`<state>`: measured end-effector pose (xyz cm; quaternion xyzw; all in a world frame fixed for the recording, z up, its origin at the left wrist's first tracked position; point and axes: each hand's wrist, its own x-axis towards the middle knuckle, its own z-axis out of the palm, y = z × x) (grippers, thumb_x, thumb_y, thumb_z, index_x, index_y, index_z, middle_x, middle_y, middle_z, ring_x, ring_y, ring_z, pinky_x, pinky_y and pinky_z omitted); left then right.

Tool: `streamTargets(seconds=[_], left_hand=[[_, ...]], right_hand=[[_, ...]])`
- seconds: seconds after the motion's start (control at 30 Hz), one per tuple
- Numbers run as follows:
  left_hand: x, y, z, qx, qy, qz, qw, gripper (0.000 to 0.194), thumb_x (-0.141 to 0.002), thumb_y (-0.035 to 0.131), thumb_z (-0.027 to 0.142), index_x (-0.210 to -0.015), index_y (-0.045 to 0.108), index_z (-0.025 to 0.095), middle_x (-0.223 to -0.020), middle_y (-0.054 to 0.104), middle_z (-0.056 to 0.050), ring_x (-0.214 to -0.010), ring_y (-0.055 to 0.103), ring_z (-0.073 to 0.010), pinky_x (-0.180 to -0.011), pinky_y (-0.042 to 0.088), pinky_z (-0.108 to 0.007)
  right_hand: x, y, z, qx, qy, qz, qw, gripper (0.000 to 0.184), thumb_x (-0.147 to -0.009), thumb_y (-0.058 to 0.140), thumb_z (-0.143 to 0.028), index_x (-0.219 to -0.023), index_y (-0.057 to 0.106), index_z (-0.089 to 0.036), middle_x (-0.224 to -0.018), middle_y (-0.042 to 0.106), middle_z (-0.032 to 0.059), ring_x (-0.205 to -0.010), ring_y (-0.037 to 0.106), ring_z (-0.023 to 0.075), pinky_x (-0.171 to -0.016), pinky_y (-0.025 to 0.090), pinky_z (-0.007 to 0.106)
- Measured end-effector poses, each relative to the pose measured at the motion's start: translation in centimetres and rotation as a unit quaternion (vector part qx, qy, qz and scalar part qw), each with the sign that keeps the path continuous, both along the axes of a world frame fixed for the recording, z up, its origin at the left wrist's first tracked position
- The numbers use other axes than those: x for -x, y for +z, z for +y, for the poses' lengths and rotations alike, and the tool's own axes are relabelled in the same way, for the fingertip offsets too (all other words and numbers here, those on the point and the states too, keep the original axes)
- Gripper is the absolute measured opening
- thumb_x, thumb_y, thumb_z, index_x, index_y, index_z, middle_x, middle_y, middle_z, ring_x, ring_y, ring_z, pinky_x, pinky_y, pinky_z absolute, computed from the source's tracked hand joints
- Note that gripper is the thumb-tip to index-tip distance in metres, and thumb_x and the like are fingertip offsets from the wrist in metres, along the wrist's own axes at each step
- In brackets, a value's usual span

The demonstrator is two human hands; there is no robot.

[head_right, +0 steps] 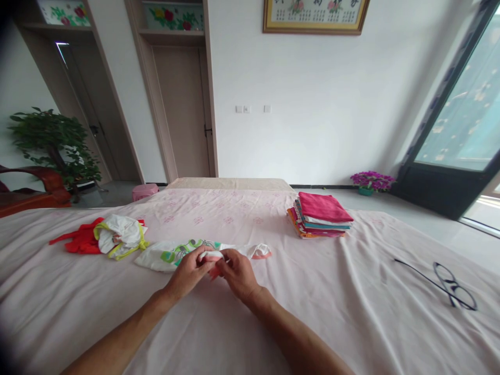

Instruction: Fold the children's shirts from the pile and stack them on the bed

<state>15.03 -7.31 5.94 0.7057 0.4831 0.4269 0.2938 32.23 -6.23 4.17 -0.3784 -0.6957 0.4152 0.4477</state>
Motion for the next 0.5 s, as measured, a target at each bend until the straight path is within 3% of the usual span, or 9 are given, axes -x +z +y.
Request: streamTargets(seconds=[0.13,0.2,0.3,0.4,0.5], left_hand=[[1.4,-1.3,0.9,-0.065,0.020,0.121,0.990,0.035,-0.075,0.063,0.021,-0.110,0.058,0.023,-0.107,0.066,-0.007,-0.101,0.061,-0.0209,-0.091,0.046,-0.032],[2.8,-2.0,1.7,-0.092,0.074,0.235,0.965,0.035,-0.074,0.058,0.010,-0.107,0.060,0.022,-0.109,0.064,-0.008,-0.107,0.058,-0.0220,-0.095,0.042,-0.033],[5.4,-2.7,2.7,-0.075,0.150,0.356,0.919,0.035,-0.076,0.050,0.004,-0.104,0.064,0.021,-0.105,0.065,-0.008,-0.103,0.059,-0.0217,-0.091,0.041,-0.033],[7.7,-3.0,3.4,-0.049,0.182,0.385,0.903,0.032,-0.079,0.047,0.007,-0.101,0.065,0.020,-0.103,0.067,-0.008,-0.099,0.061,-0.0222,-0.086,0.042,-0.032],[9.7,-3.0,4.0,-0.030,0.202,0.328,0.922,0.030,-0.081,0.046,0.011,-0.101,0.065,0.022,-0.104,0.070,-0.007,-0.097,0.063,-0.0218,-0.083,0.043,-0.031]], right_hand=[[-1.5,0.7,1.6,0.073,-0.098,0.105,0.987,0.040,-0.087,0.050,-0.058,-0.080,0.056,-0.019,-0.062,0.062,0.0001,-0.051,0.056,0.0128,-0.045,0.043,0.022],[-2.4,1.6,2.3,0.088,-0.122,0.150,0.977,0.038,-0.085,0.050,-0.057,-0.079,0.054,-0.020,-0.057,0.060,-0.0009,-0.046,0.053,0.0123,-0.042,0.041,0.022],[-3.7,2.8,3.0,0.086,-0.147,0.184,0.968,0.027,-0.083,0.050,-0.046,-0.078,0.053,-0.020,-0.053,0.060,-0.0018,-0.042,0.051,0.0114,-0.040,0.039,0.021],[-4.7,3.7,3.5,0.085,-0.167,0.207,0.960,0.019,-0.078,0.052,-0.040,-0.076,0.052,-0.020,-0.052,0.060,-0.0023,-0.040,0.050,0.0108,-0.038,0.036,0.020],[-5.7,4.4,4.1,0.108,-0.170,0.229,0.952,0.023,-0.076,0.055,-0.042,-0.071,0.049,-0.021,-0.055,0.063,0.0004,-0.040,0.050,0.0103,-0.037,0.034,0.020]])
